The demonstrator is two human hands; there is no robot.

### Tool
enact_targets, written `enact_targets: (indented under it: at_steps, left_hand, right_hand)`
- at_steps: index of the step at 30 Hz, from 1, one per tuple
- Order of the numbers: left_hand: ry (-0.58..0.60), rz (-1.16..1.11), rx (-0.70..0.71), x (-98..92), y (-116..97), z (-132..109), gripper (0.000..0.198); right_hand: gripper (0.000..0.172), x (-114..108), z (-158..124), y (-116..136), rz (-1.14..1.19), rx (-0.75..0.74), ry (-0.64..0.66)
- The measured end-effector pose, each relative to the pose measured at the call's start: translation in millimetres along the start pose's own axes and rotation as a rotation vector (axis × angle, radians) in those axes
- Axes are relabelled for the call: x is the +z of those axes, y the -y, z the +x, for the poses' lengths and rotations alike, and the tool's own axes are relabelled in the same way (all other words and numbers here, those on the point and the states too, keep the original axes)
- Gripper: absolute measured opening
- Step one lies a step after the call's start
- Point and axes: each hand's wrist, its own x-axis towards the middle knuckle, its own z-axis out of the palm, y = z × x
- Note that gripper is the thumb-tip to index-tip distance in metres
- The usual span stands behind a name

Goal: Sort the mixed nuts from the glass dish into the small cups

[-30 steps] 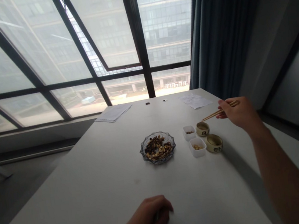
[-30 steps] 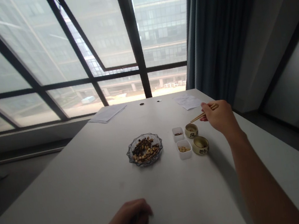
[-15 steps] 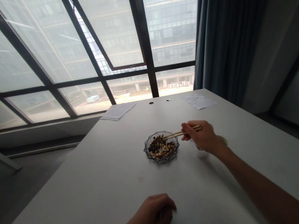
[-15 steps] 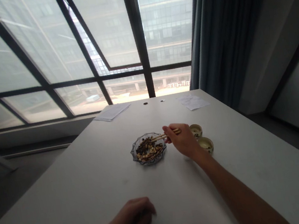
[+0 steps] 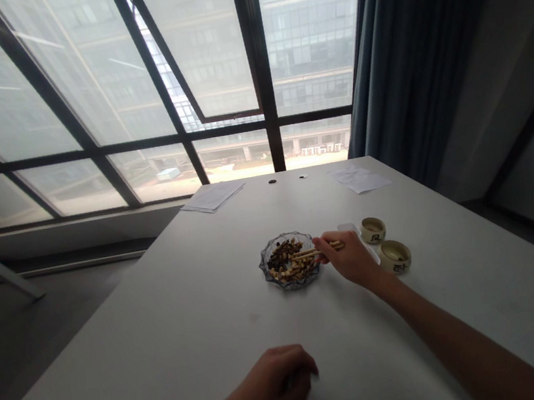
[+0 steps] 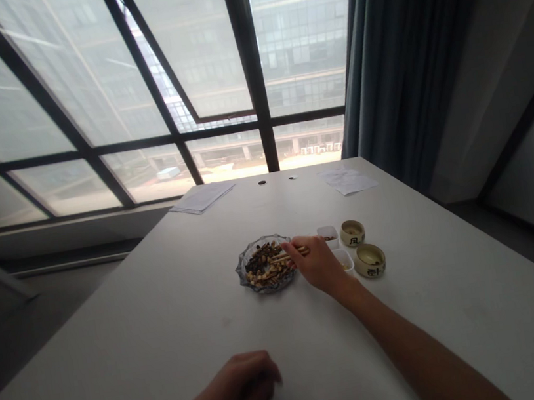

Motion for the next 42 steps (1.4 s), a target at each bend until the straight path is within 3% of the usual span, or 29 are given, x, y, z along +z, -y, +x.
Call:
enact_targets:
  at_steps: [7,11,19,23,27,34,42]
  left_hand:
    - [-0.001,0.002,0.001,0.5,2,0,0.028]
    - [-0.002,-0.001,0.004,0.8,3,1,0.028]
    - [0.007,0.001,-0.025,-0.2,0,1,0.026]
    - [0.003,0.002,-0.032,0.7,2,0,0.025]
    - [0.005,0.005,-0.043,0.8,3,0,0.022]
    - [0.005,-0.004,-0.041,-1.0,-1,1,0.022]
    - [0.005,0.004,-0.035,-0.8,-1,1,0.022]
  right_hand:
    - [0.047,1,2,-1,0.024,-0.002,-0.057]
    - [0.046,-13,4,5,0.08,-0.021,-0.122]
    - [0.045,-95,3,36,0.14,0.036,-0.388]
    - [0.047,-137,2,25,0.024,0.121,-0.526]
    - [0.038,-161,-2,9,-0.079,0.151,-0.594]
    - [0.032,-173,-4,3,-0.177,0.112,-0.622]
    - [0.028,-174,3,-13,-0.195,0.209,-0.585]
